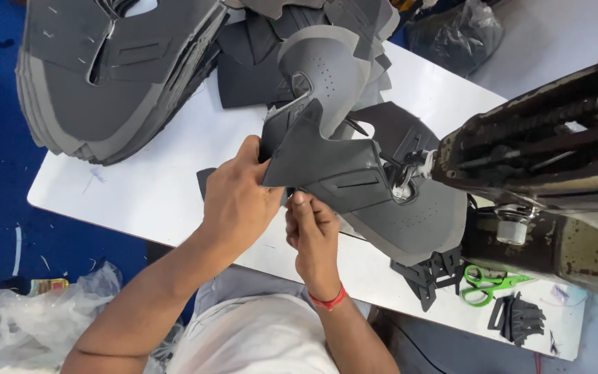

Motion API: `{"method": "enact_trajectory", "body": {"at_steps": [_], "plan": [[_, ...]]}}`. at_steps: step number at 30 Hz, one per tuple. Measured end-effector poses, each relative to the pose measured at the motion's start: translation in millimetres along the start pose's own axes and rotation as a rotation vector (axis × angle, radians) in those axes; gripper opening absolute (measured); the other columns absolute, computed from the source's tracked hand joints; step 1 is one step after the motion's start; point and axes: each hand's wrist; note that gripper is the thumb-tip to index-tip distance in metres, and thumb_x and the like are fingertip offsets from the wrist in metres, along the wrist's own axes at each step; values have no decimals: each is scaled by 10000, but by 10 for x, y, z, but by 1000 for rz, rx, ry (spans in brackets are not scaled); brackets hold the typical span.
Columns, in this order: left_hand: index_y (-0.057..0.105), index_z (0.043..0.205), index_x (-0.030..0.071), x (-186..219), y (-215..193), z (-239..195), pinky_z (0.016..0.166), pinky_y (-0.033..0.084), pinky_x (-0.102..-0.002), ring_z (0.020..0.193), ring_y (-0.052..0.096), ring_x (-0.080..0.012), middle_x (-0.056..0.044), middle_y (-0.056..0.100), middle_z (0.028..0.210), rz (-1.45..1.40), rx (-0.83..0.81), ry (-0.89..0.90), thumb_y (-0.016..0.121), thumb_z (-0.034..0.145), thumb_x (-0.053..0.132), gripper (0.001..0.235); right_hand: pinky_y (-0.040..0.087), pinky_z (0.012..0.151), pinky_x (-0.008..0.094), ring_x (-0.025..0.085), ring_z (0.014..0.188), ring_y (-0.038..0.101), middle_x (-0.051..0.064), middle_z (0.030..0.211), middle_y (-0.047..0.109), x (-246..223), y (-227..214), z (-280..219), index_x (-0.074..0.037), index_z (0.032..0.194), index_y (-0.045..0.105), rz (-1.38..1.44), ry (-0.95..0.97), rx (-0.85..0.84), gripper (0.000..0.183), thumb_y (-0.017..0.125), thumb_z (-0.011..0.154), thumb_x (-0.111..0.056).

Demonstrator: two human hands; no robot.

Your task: The person uses a sewing machine to stitch black rubber shoe parts, specifically attaching small rectangular pieces to larger sole components. They repeatedly pick up parts from a stack, align them under the needle, sew, and then place the finished pieces aside.

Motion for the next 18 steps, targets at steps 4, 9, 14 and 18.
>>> {"method": "enact_trajectory", "body": {"at_steps": [4,9,14,18], "plan": [[733,1026,104,-41,-35,75,601,501,-420,664,612,-291,-92,532,832,24,-32,116,778,850,114,182,277,437,214,46,537,373,-27,655,485,-10,-126,6,-34,880,636,190,114,-95,390,578,1086,-360],[658,1177,-13,-517,-12,698,981,474,-481,1160,578,-439,-257,589,1250,4,178,366,713,798,11,384,270,453,202,43,517,348,-26,649,499,5,-316,-192,-22,930,653,83,145,-223,419,559,1075,-404],[653,1228,27,-109,-347,1232,955,550,-395,1108,702,-301,-128,692,1202,-374,286,81,576,1082,-49,181,347,556,237,57,612,426,-14,705,533,46,-542,-393,1,1171,633,-351,-163,-326,346,811,903,-126],[701,1173,59,25,504,1034,969,557,-388,1094,708,-293,-114,715,1195,-468,-65,282,666,1045,86,134,399,570,241,60,620,482,5,723,604,140,-775,-494,-2,1203,639,-426,-231,-219,356,820,900,-51]]}}
Point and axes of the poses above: each hand's wrist, its own z-axis towards the middle knuckle, its own y-axis out of the palm, x = y × z
